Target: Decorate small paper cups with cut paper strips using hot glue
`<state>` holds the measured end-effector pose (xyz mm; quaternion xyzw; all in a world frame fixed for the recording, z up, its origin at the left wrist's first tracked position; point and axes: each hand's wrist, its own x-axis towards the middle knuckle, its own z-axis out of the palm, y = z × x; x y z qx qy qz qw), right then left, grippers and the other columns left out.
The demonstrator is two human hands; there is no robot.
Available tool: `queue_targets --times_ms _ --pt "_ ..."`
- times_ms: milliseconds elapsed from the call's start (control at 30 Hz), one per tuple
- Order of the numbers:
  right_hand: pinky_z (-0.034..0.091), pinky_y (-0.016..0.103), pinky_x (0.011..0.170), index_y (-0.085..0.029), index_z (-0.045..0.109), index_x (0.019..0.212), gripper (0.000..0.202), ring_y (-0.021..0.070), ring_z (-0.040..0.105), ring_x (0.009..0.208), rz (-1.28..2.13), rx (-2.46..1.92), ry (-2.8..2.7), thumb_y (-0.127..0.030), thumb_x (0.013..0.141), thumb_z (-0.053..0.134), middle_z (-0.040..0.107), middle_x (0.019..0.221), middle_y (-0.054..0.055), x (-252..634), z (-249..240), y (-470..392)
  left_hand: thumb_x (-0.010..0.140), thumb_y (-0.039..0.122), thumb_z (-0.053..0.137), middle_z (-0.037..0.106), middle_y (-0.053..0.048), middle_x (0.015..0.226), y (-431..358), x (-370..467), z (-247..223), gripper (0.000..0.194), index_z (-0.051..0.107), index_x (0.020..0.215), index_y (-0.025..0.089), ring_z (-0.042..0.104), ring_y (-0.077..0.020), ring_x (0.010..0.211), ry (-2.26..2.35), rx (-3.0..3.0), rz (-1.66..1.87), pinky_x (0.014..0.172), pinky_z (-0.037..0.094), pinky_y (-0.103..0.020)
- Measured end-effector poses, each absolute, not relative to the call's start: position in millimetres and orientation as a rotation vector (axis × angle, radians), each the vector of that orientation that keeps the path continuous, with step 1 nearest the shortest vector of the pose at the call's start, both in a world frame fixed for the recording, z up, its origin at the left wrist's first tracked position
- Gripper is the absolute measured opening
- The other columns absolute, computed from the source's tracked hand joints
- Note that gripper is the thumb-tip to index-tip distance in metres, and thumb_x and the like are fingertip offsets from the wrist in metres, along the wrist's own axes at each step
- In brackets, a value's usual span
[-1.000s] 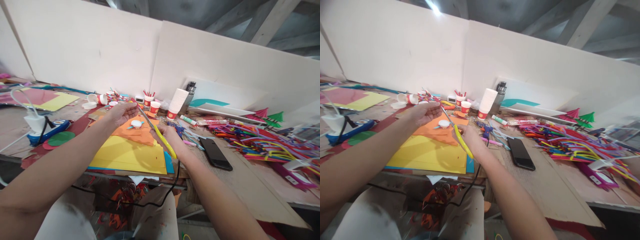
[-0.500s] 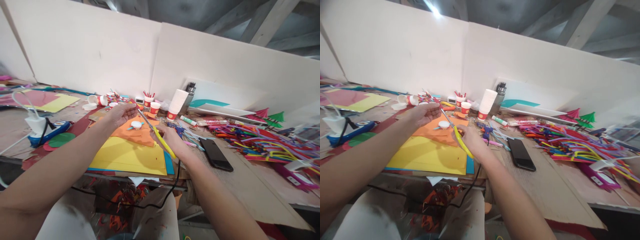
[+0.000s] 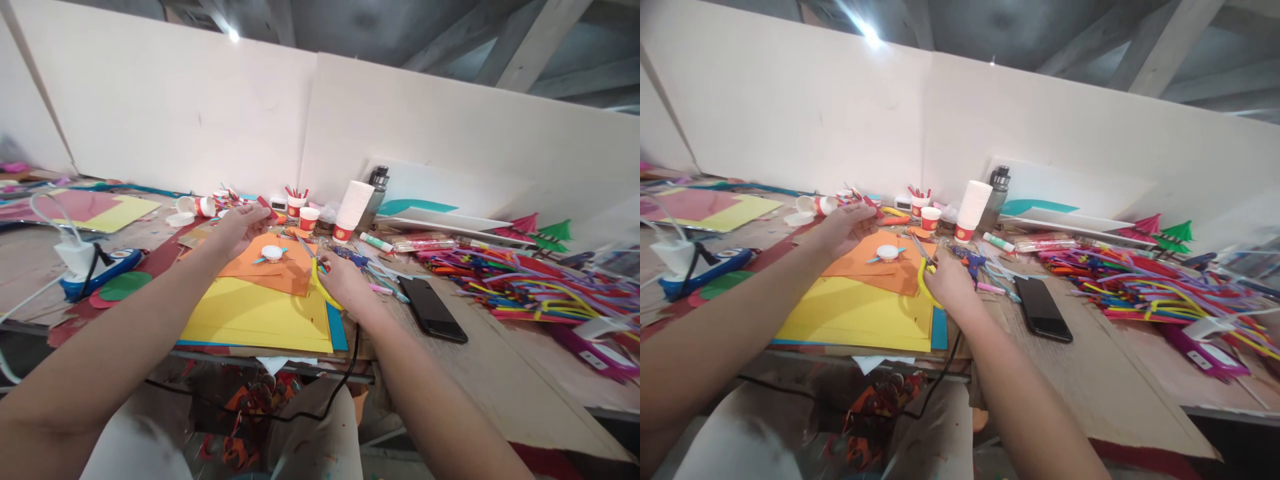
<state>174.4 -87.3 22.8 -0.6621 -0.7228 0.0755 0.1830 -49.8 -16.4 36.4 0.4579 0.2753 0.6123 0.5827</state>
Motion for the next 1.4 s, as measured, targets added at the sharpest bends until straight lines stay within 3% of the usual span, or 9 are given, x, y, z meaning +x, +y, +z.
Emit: queue_targets --times_ms 233,433,567,667,767,1033,1267,1400 --pt "0.047 0.035 0.079 -0.010 0.059 0.118 0.038 0.0328 0.066 0.102 0.106 -2.007 -2.162 -0.027 0.085 0.056 0.069 0.111 0.021 169 16 -84 0.071 0.019 0.077 0.068 -0.005 0.064 -23 -44 32 0.013 0.068 0.066 0.013 0.062 -0.0101 0.058 0.703 1.210 1.301 0.060 0.047 -0.020" --pt "0.042 0.043 0.093 -0.010 0.070 0.102 0.029 0.0351 0.058 0.111 -0.184 -1.943 -2.278 -0.033 0.091 0.055 0.067 0.111 0.024 161 22 -92 0.074 0.025 0.073 0.068 -0.006 0.066 -23 -40 26 0.014 0.069 0.064 0.015 0.058 -0.0100 0.058 0.741 1.405 1.196 0.059 0.045 -0.021" --pt "0.046 0.032 0.087 -0.015 0.068 0.107 0.027 0.0194 0.062 0.094 0.140 -1.488 -2.012 -0.030 0.095 0.049 0.069 0.105 0.012 158 28 -89 0.076 0.027 0.071 0.069 -0.005 0.064 -32 -36 29 0.017 0.071 0.062 0.017 0.055 -0.0097 0.056 0.845 1.614 1.111 0.057 0.042 -0.020" --pt "0.048 0.027 0.077 -0.016 0.066 0.109 0.028 0.0137 0.061 0.081 0.405 -1.292 -1.825 -0.033 0.090 0.056 0.069 0.101 0.008 151 33 -81 0.075 0.028 0.071 0.069 -0.005 0.063 -39 -33 32 0.018 0.070 0.061 0.018 0.055 -0.0108 0.056 0.863 1.711 1.058 0.057 0.041 -0.021" --pt "0.047 0.025 0.072 -0.015 0.065 0.104 0.028 0.0123 0.062 0.079 0.576 -1.220 -1.735 -0.034 0.084 0.060 0.069 0.100 0.007 141 35 -72 0.074 0.032 0.072 0.070 -0.006 0.064 -41 -32 33 0.017 0.070 0.062 0.018 0.057 -0.0127 0.058 0.858 1.760 1.038 0.056 0.040 -0.022" --pt "0.041 0.023 0.061 -0.017 0.063 0.075 0.016 0.0100 0.056 0.063 0.770 -1.116 -1.618 -0.033 0.075 0.064 0.066 0.071 -0.001 130 28 -51 0.075 0.036 0.070 0.069 -0.005 0.068 -40 -38 34 0.022 0.071 0.065 0.017 0.054 -0.0120 0.060 0.955 1.840 1.002 0.055 0.036 -0.022" --pt "0.036 0.024 0.056 -0.018 0.063 0.068 0.017 0.0089 0.048 0.056 1.057 -1.002 -1.260 -0.033 0.064 0.070 0.059 0.061 -0.004 126 22 -47 0.075 0.040 0.070 0.062 -0.001 0.064 -34 -30 26 0.026 0.068 0.071 0.015 0.048 -0.0091 0.057 0.891 1.667 0.931 0.054 0.033 -0.022" --pt "0.033 0.024 0.056 -0.018 0.061 0.066 0.018 0.0087 0.047 0.057 1.146 -0.959 -1.170 -0.033 0.062 0.071 0.058 0.060 -0.004 126 23 -50 0.073 0.040 0.073 0.063 -0.002 0.073 -31 -26 18 0.026 0.070 0.081 0.016 0.052 -0.0103 0.064 0.801 1.519 0.968 0.058 0.035 -0.023"
